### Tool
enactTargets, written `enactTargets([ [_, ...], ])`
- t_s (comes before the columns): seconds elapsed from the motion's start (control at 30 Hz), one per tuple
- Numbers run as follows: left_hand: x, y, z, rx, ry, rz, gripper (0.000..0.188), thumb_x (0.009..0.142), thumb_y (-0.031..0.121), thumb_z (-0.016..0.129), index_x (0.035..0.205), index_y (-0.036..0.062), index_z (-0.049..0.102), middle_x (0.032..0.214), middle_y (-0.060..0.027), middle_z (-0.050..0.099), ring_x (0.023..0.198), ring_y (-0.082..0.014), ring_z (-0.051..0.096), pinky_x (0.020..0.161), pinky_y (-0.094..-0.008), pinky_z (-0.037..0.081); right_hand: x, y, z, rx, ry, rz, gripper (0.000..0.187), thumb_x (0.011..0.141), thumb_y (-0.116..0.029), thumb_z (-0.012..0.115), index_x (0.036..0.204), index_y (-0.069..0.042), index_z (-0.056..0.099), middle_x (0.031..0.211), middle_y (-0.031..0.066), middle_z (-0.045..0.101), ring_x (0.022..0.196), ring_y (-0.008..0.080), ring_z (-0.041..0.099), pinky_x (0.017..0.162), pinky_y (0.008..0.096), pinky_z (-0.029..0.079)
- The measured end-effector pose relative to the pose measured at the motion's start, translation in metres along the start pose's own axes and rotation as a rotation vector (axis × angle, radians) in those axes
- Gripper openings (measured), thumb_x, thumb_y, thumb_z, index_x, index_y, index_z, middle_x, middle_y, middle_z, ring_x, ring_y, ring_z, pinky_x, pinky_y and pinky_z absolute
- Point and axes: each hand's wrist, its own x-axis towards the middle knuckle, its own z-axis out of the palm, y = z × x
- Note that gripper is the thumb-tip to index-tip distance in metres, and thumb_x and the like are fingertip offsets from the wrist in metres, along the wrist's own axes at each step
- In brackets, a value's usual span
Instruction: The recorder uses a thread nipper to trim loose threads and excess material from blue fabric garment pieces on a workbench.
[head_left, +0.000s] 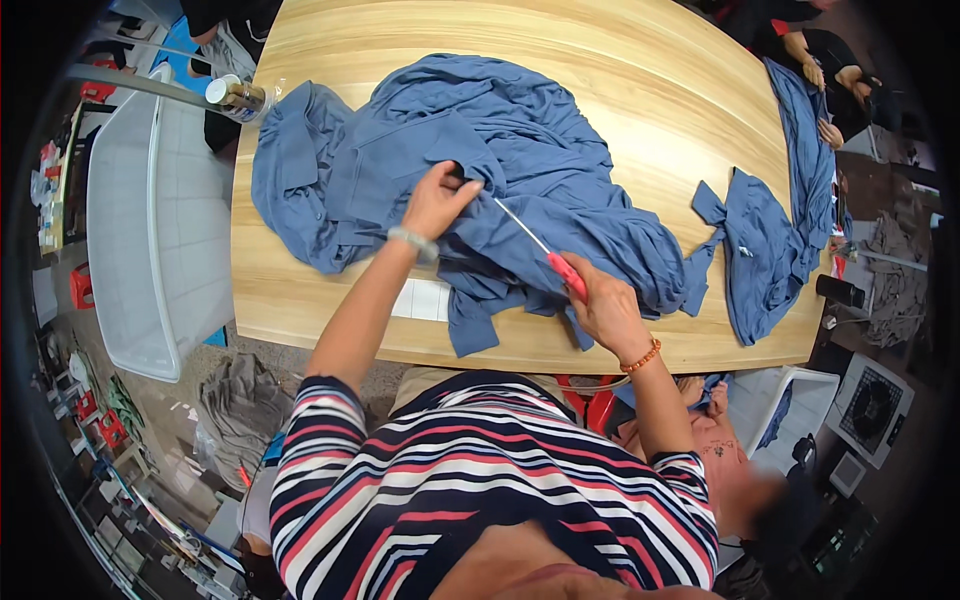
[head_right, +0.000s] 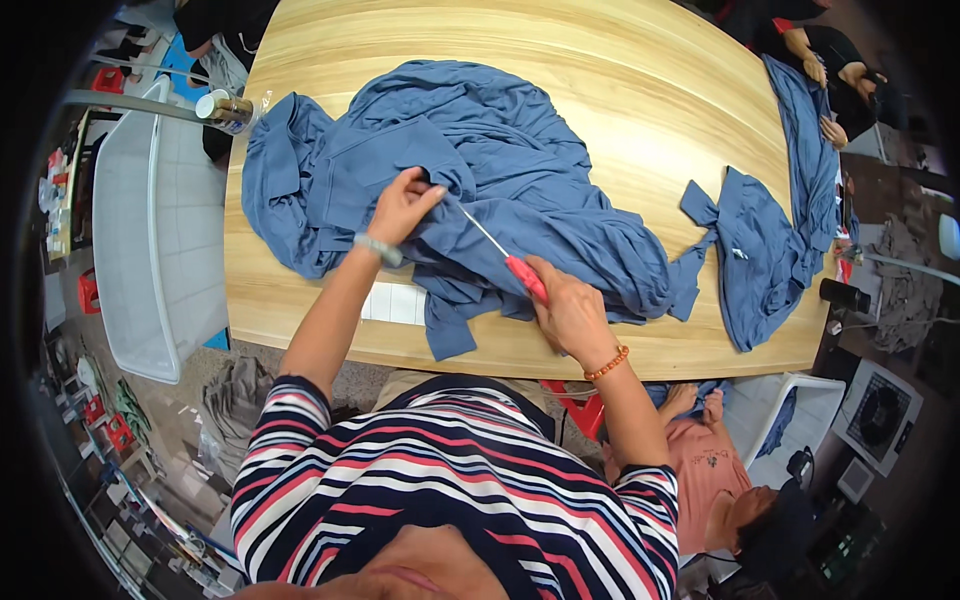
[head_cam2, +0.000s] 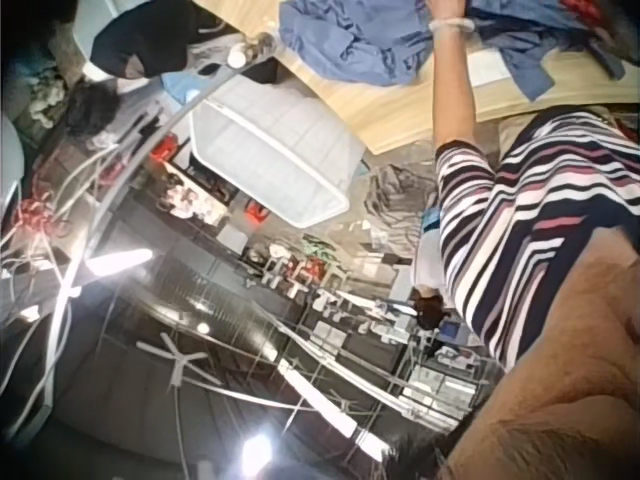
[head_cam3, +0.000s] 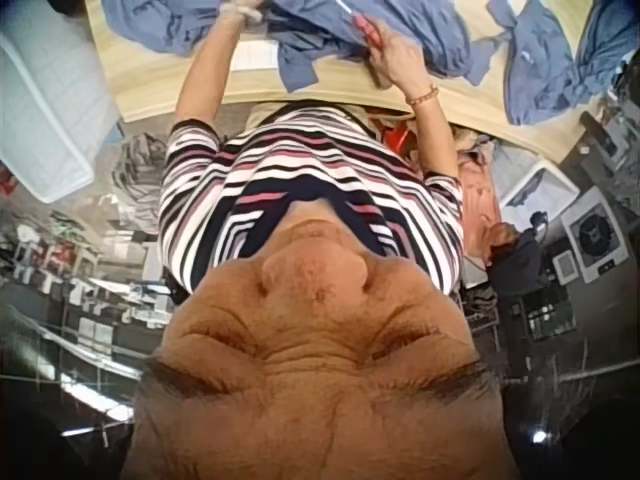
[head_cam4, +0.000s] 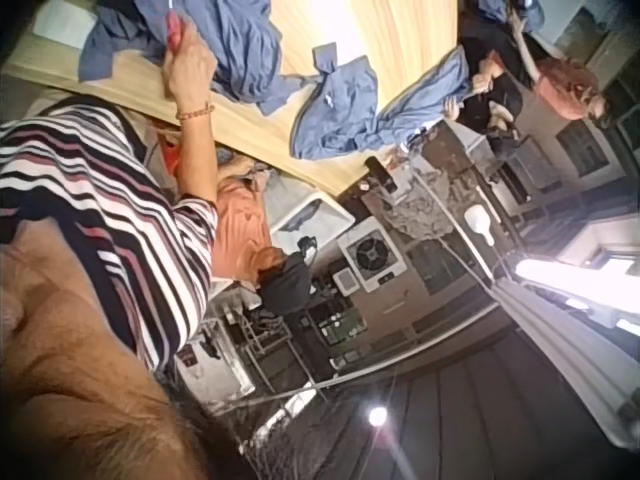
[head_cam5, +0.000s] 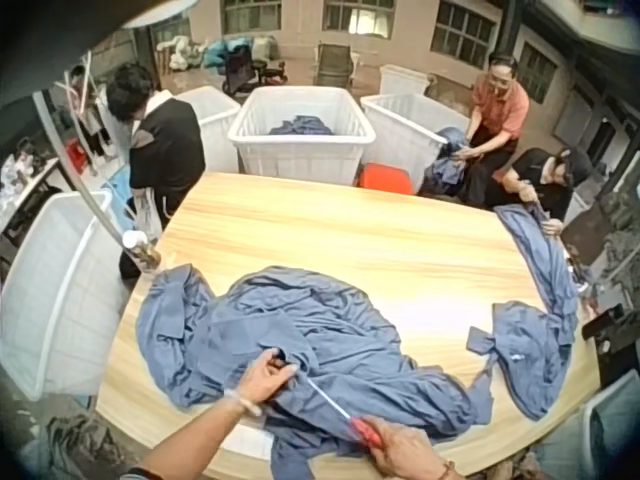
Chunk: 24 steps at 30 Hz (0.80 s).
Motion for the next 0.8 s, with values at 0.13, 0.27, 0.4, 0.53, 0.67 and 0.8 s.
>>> enactTargets([
  [0.13, 0.036, 0.015, -0.002, -0.615, -0.365, -0.621, 0.030, 0.080, 0.032, 0.075, 0.087, 0.0070, 0.062, 0.075, 0.0014, 0.058, 0.068, -0.0097, 0.051, 0.060, -0.0256, 0.042, -0.003, 0.003, -0.007, 0.018, 0.028, 0.054, 0.040, 0.085, -0.015, 0.061, 0.124, -0.012, 0.052, 0.085, 0.0184, 0.065, 0.080, 0.0362, 0.063, 0.068, 0.0440, 0.050],
  [0.27, 0.048, 0.007, -0.021, -0.459, -0.143, -0.332, 0.026, 0.084, 0.033, 0.072, 0.084, 0.0086, 0.064, 0.069, 0.0012, 0.060, 0.062, -0.0110, 0.056, 0.060, -0.0231, 0.046, -0.003, 0.004, -0.012, 0.069, 0.043, 0.090, 0.039, 0.086, -0.013, 0.060, 0.124, -0.013, 0.053, 0.085, 0.0212, 0.064, 0.081, 0.0401, 0.062, 0.068, 0.0451, 0.049],
  [0.4, 0.057, 0.050, -0.058, -0.973, -0.029, -0.245, 0.020, 0.084, 0.026, 0.072, 0.091, 0.0118, 0.059, 0.076, 0.0009, 0.060, 0.064, -0.0098, 0.056, 0.060, -0.0242, 0.047, 0.001, 0.004, -0.013, 0.120, 0.103, 0.058, 0.038, 0.086, -0.014, 0.061, 0.123, -0.013, 0.053, 0.084, 0.0208, 0.064, 0.080, 0.0401, 0.061, 0.068, 0.0453, 0.049],
  [0.53, 0.048, 0.024, -0.053, -0.660, 0.013, -0.495, 0.031, 0.088, 0.030, 0.068, 0.110, 0.0124, 0.057, 0.087, -0.0018, 0.064, 0.072, -0.0104, 0.060, 0.063, -0.0282, 0.051, 0.010, -0.005, -0.018, 0.075, 0.031, 0.048, 0.037, 0.085, -0.012, 0.060, 0.121, -0.011, 0.053, 0.090, 0.0183, 0.065, 0.083, 0.0367, 0.063, 0.070, 0.0432, 0.050],
  [0.67, 0.025, 0.011, -0.026, -0.531, -0.093, -0.499, 0.039, 0.081, 0.029, 0.075, 0.109, 0.0088, 0.058, 0.085, -0.0005, 0.063, 0.066, -0.0075, 0.058, 0.057, -0.0234, 0.050, 0.012, -0.003, -0.017, 0.074, 0.016, 0.048, 0.036, 0.085, -0.012, 0.059, 0.120, -0.010, 0.053, 0.096, 0.0166, 0.065, 0.086, 0.0363, 0.062, 0.072, 0.0425, 0.050],
  [0.8, 0.032, 0.013, -0.008, -0.163, 0.028, -0.248, 0.032, 0.077, 0.024, 0.078, 0.095, 0.0035, 0.062, 0.078, 0.0007, 0.062, 0.057, -0.0037, 0.050, 0.047, -0.0203, 0.042, 0.014, -0.004, -0.014, 0.063, 0.017, 0.051, 0.036, 0.085, -0.012, 0.059, 0.120, -0.010, 0.053, 0.090, 0.0184, 0.065, 0.083, 0.0373, 0.063, 0.070, 0.0435, 0.050],
])
